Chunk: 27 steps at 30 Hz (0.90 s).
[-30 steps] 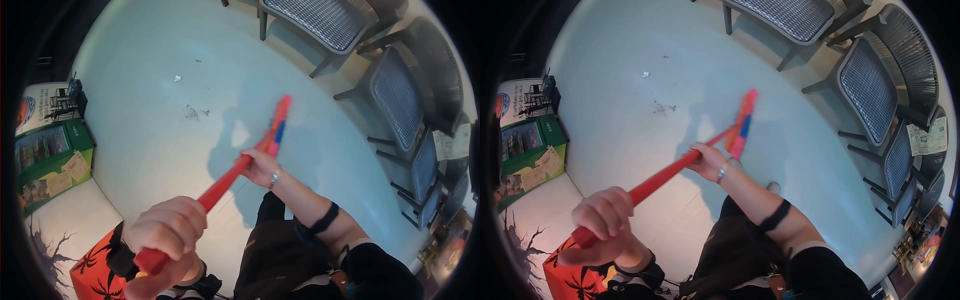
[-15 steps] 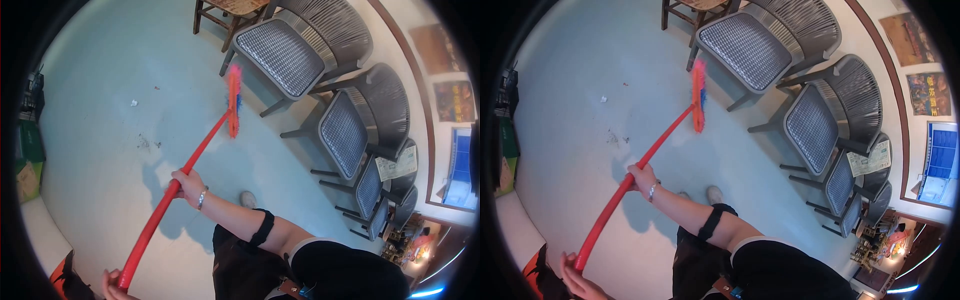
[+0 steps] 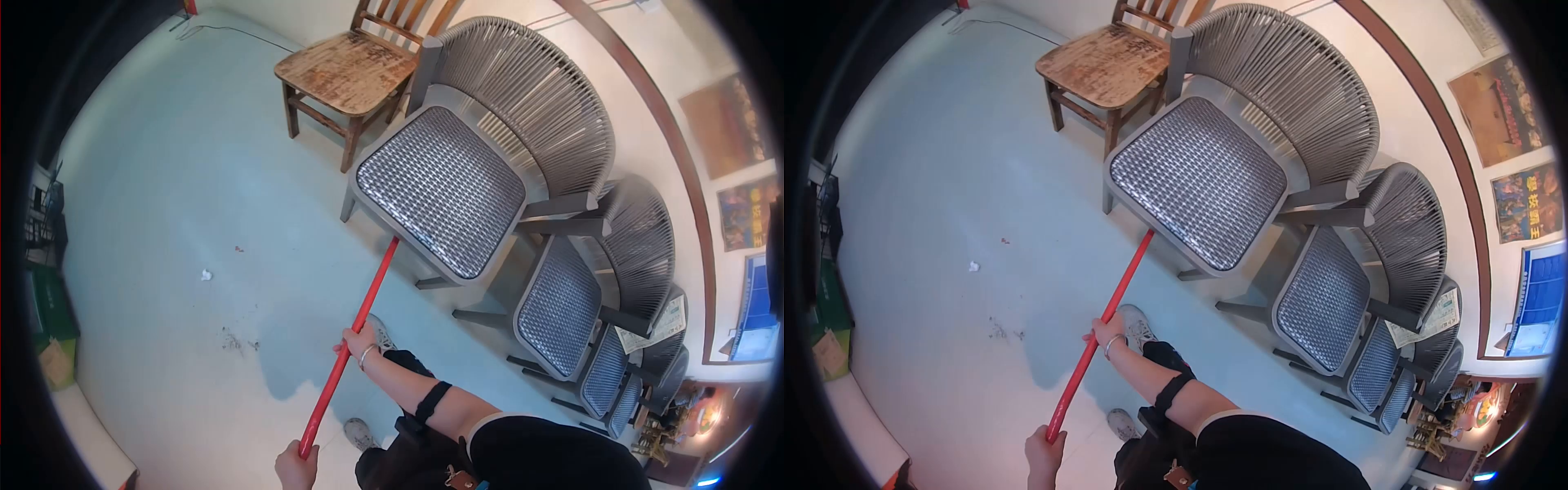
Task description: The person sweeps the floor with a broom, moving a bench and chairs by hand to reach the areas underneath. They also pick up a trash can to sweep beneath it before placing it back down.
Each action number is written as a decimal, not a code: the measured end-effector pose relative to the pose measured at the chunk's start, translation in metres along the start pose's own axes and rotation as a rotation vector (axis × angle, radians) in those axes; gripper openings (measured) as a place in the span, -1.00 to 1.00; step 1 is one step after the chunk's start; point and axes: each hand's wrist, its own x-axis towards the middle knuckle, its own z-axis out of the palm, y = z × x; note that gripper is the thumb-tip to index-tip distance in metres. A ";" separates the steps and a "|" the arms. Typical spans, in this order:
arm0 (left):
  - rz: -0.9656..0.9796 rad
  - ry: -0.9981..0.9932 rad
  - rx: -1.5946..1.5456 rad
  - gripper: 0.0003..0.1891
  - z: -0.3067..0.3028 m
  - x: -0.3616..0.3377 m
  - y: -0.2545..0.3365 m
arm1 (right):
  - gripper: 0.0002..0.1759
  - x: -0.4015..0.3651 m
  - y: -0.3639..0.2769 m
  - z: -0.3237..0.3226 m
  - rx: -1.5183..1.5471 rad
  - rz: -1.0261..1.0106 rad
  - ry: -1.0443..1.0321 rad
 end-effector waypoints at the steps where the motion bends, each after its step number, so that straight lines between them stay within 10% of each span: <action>1: 0.057 -0.010 -0.111 -0.69 0.016 0.025 0.004 | -0.77 0.018 -0.004 -0.009 -0.024 -0.002 0.063; 8: 0.262 -0.051 -0.198 -0.75 0.081 0.215 0.150 | -0.56 0.165 -0.073 -0.060 0.163 -0.244 0.217; 11: 0.245 -0.139 -0.112 -0.74 0.075 0.264 0.216 | -0.58 0.197 -0.085 -0.068 0.100 0.012 0.216; 23: -0.181 -0.271 -0.338 -0.75 0.010 0.023 0.062 | -0.74 0.102 -0.026 -0.051 -0.170 0.375 0.016; 27: -0.014 -0.172 -0.391 -0.75 0.020 0.067 0.098 | -0.89 0.128 -0.054 -0.079 0.089 0.028 0.167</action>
